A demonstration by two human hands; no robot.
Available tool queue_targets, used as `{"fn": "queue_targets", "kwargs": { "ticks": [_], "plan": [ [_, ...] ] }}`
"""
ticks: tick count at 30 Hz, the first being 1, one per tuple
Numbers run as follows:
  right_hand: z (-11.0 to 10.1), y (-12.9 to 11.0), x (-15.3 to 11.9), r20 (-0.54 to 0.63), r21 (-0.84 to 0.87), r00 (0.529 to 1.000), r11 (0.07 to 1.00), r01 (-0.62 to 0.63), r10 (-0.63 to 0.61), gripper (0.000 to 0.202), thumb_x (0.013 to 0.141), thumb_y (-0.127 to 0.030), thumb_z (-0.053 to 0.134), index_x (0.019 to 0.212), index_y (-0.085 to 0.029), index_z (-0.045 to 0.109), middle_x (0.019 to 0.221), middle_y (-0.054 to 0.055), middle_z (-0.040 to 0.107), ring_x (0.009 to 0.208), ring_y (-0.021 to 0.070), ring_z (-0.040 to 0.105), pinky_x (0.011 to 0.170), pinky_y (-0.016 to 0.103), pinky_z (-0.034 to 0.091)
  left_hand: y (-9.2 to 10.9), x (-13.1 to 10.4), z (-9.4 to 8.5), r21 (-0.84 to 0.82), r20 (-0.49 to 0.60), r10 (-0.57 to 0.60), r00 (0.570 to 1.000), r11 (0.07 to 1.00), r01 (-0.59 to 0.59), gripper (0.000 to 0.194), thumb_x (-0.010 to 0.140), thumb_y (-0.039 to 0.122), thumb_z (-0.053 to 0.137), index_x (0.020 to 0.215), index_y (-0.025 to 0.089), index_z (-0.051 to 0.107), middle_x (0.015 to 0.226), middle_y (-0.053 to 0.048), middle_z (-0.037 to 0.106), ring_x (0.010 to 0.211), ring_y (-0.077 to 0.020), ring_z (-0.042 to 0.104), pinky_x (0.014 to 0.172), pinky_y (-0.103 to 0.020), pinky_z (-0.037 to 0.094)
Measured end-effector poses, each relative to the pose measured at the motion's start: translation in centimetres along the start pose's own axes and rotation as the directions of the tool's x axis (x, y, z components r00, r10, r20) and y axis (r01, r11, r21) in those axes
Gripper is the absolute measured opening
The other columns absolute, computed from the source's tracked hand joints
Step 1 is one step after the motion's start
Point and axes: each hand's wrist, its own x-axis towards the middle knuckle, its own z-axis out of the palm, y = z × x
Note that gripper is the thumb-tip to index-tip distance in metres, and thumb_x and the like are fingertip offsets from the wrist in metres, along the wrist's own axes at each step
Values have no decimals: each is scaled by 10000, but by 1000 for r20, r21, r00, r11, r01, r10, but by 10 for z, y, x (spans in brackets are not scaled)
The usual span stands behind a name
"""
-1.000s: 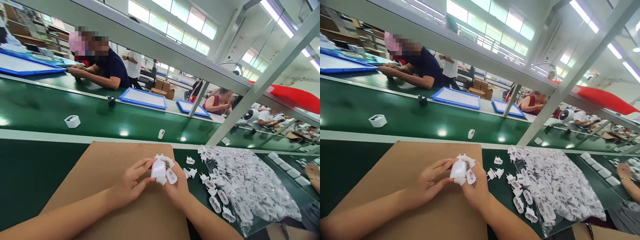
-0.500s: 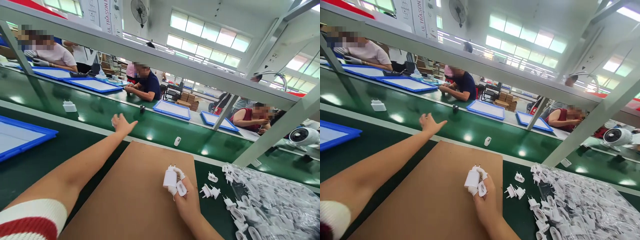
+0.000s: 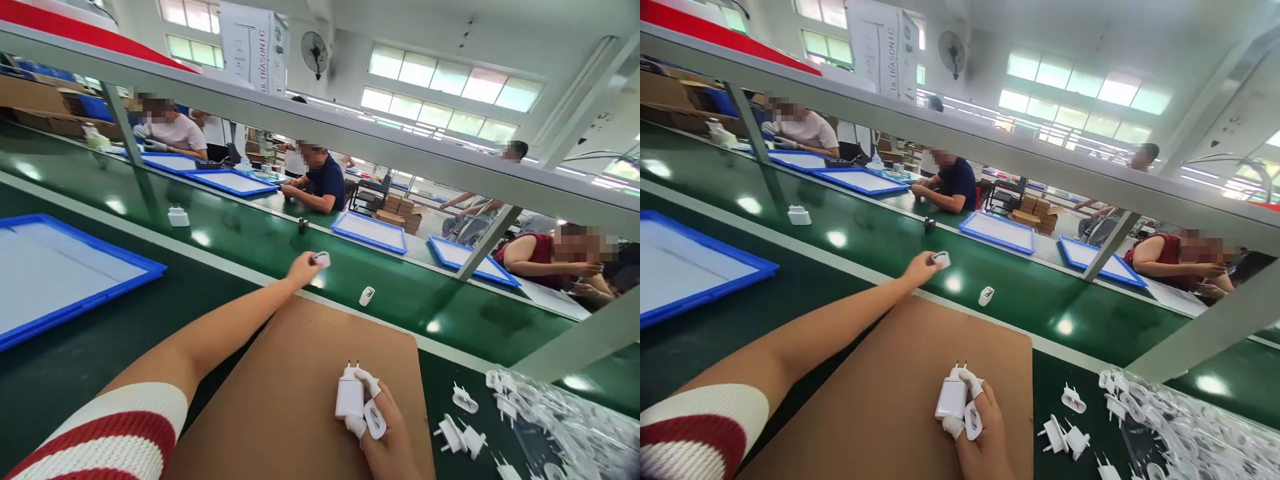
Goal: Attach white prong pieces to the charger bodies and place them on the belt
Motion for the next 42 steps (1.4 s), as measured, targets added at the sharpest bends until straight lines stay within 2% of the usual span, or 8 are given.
{"fn": "queue_targets", "kwargs": {
  "ticks": [7, 12, 21, 28, 32, 34, 38, 42],
  "plan": [
    [-8, -6, -1, 62, -21, 998, 1000, -19, 21, 521, 860, -283, 652, 1380, -294, 655, 1312, 84, 667, 1198, 271, 673, 967, 317, 577, 60, -71, 109, -40, 144, 86, 986, 996, -81, 347, 761, 272, 858, 1083, 190, 758, 1715, -132, 235, 1579, -467, 123, 1277, -552, 231],
    [-15, -26, 2, 114, 20, 993, 999, -27, 25, 533, 839, -224, 636, 1369, -270, 655, 1205, 88, 676, 1036, 239, 701, 875, 318, 597, 65, -67, 126, 1, 198, 60, 978, 998, -61, 352, 891, 312, 775, 1202, 168, 696, 1588, -150, 444, 1447, -384, 424, 1184, -596, 382],
    [-30, -31, 6, -104, 110, 995, 994, 20, -8, 518, 878, -257, 657, 1394, -292, 618, 1249, 77, 655, 1058, 240, 690, 918, 368, 591, 61, -103, 94, -46, 233, 252, 939, 968, -248, 324, 847, 236, 760, 1149, 128, 717, 1375, -164, 580, 1305, -303, 561, 1176, -448, 426],
    [-53, -48, 17, -238, 96, 967, 988, 119, -93, 539, 911, -250, 657, 1441, -289, 572, 1345, 99, 632, 1239, 273, 641, 1075, 446, 520, 3, -185, 38, -183, 473, 482, 737, 873, -453, 360, 929, 506, 588, 1147, 246, 710, 1450, -136, 492, 1273, -335, 566, 1075, -509, 521],
    [-53, -51, 16, -207, 71, 963, 980, 188, -170, 558, 923, -223, 640, 1462, -321, 533, 1383, 90, 609, 1223, 251, 655, 1042, 425, 553, -3, -208, 17, -65, 298, 573, 764, 810, -582, 498, 900, 515, 641, 1334, 269, 630, 1660, -130, 258, 1552, -442, 156, 1205, -672, 306],
    [-52, -52, 12, -203, 16, 952, 971, 238, -230, 569, 931, -206, 631, 1469, -350, 520, 1343, 76, 618, 1170, 234, 670, 1013, 408, 568, 7, -222, 8, -141, 168, 622, 765, 783, -605, 498, 927, 461, 636, 1395, 299, 584, 1656, -113, 291, 1539, -414, 210, 1227, -651, 279],
    [-51, -59, 2, -118, -124, 902, 908, 401, -415, 643, 931, -142, 587, 1520, -372, 472, 1354, 86, 611, 1214, 243, 646, 1021, 398, 561, 35, -253, -3, -607, 425, 512, 746, 773, -185, 486, 960, 517, 633, 1386, 290, 581, 1308, -103, 659, 1180, -297, 621, 1056, -463, 522],
    [-65, -70, 1, 130, -138, 912, 904, 406, -390, 618, 938, -162, 618, 1519, -342, 514, 1409, 113, 610, 1257, 268, 635, 1034, 405, 554, 45, -265, -3, -655, 680, 359, 639, 690, 309, 550, 868, 600, 739, 1269, 236, 646, 1207, -95, 721, 1136, -298, 664, 1021, -445, 547]
  ]
}}
